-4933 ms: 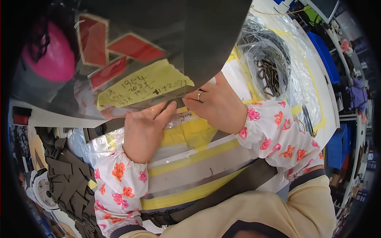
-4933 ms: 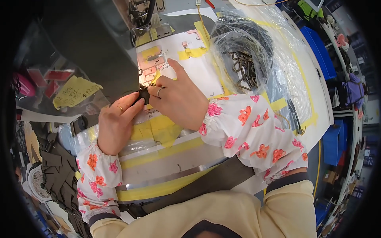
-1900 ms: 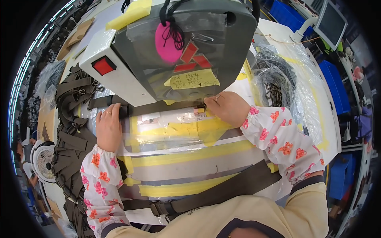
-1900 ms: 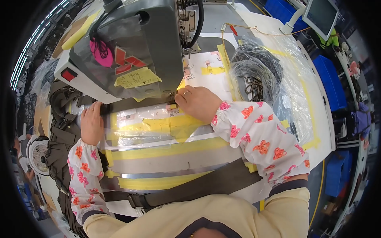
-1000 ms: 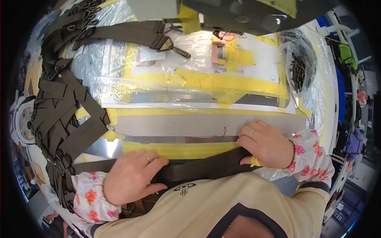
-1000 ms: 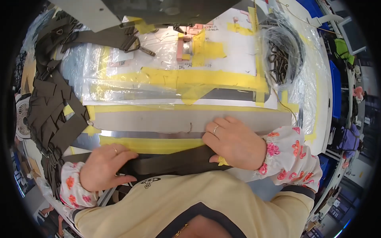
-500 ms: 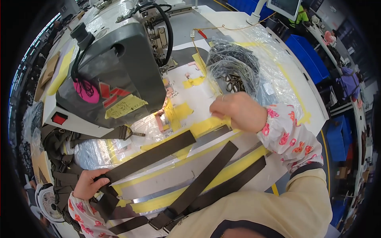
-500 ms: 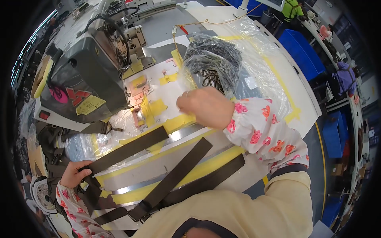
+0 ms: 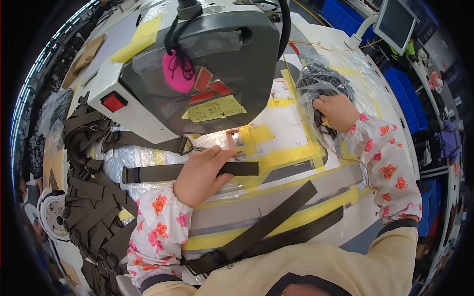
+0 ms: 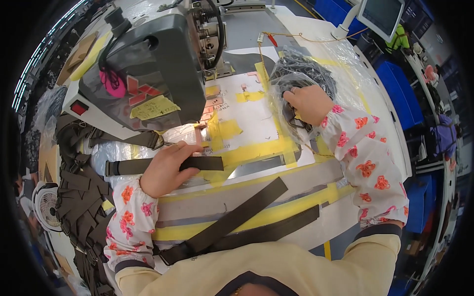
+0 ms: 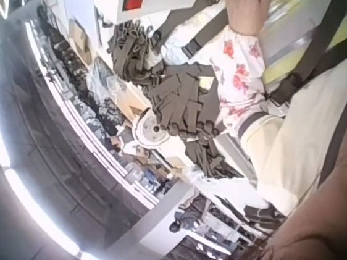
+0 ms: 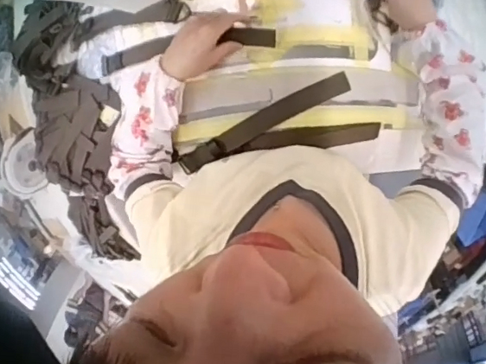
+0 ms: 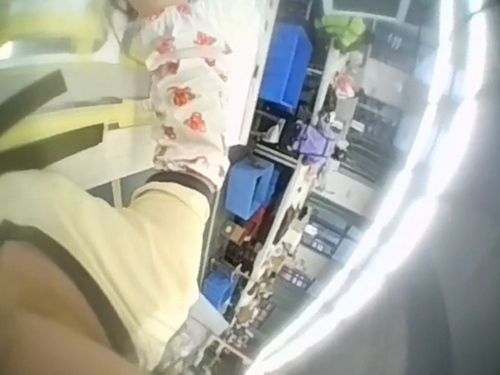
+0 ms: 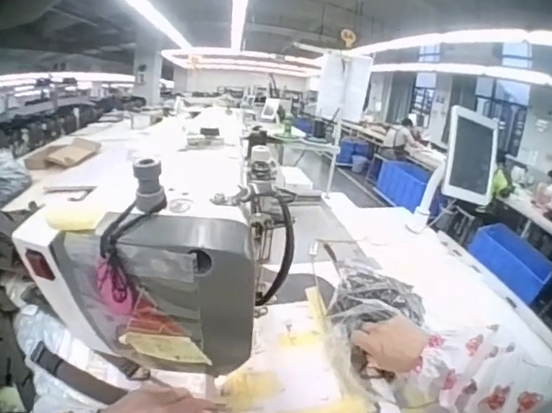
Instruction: Sewing and assembling nylon webbing straps with plastic buckles and metal hardware using an industrial sewing machine.
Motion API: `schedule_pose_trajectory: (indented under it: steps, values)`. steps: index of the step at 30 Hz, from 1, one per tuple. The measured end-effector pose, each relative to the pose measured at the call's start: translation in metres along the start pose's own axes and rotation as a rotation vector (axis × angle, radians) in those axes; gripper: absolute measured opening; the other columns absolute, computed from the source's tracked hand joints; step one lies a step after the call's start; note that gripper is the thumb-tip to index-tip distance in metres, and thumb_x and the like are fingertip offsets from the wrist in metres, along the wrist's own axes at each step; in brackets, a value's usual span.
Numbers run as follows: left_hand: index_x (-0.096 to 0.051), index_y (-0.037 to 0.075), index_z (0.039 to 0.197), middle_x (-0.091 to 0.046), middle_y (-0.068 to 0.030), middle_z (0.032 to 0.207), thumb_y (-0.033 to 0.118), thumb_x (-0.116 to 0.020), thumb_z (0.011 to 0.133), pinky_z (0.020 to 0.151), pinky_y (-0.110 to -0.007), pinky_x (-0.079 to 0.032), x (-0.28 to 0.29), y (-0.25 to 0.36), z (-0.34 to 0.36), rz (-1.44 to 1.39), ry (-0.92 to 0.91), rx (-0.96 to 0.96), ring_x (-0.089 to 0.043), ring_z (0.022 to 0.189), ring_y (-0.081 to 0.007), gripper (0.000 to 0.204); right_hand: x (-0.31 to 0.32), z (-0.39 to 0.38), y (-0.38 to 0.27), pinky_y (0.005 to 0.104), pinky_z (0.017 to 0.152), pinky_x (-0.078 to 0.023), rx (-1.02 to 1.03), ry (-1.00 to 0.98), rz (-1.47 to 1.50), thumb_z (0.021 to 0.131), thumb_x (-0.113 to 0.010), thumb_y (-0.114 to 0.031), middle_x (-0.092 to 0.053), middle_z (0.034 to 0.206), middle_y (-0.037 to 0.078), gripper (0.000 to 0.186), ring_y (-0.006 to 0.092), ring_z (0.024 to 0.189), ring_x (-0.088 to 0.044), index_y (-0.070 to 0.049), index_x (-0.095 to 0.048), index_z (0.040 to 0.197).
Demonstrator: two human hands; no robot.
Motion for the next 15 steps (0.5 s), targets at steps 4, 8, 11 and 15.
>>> schedule_pose_trajectory:
  steps: [4,8,11,15]
  values:
    - [-0.059,0.003,0.097,-0.061,-0.0116,0.078,0.014,-0.065,0.076,0.061,-0.036,-0.045,-0.014,-0.010,0.005,-0.265,-0.030,0.062,-0.058,0.069,-0.0275,0.025,0.026,-0.012,-0.013,0.0332,0.054,-0.043,-0.165,0.283,0.478,0.068,-0.062,-0.002,-0.056,0.068,0.010,0.023,0.0249,0.058,-0.056,-0.004,-0.048,0.086]
    - [-0.060,-0.001,0.093,-0.055,-0.0060,0.060,0.015,-0.059,0.085,0.053,-0.028,-0.041,-0.007,-0.019,0.005,-0.696,0.159,0.244,-0.050,0.054,-0.0133,0.018,0.043,-0.001,-0.078,0.0235,0.055,-0.041,-0.171,0.308,1.256,0.074,-0.062,-0.006,-0.051,0.066,0.004,0.021,0.0089,0.056,-0.047,-0.002,-0.049,0.090]
    - [-0.061,-0.001,0.094,-0.054,-0.0037,0.060,0.017,-0.058,0.086,0.052,-0.026,-0.041,-0.010,-0.021,-0.002,-0.738,0.184,0.280,-0.048,0.055,-0.0090,0.020,0.041,0.026,-0.122,0.0236,0.055,-0.041,-0.075,0.306,1.271,0.074,-0.062,-0.006,-0.053,0.066,0.006,0.021,0.0099,0.057,-0.050,-0.001,-0.049,0.089]
    - [-0.062,0.001,0.087,-0.056,-0.0179,0.061,0.019,-0.057,0.083,0.050,-0.035,-0.044,-0.012,-0.020,0.000,-0.517,0.279,0.202,-0.056,0.053,-0.0319,0.019,0.039,0.042,-0.142,0.0291,0.052,-0.046,-0.099,0.383,1.164,0.076,-0.063,-0.005,-0.058,0.065,0.010,0.019,0.0171,0.055,-0.058,-0.001,-0.049,0.088]
Point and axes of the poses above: each hand's wrist, its own z-axis towards the middle knuckle, its own x-axis out of the back of the hand, y = z × x, the point moved 4 cm from there along z, towards the middle knuckle
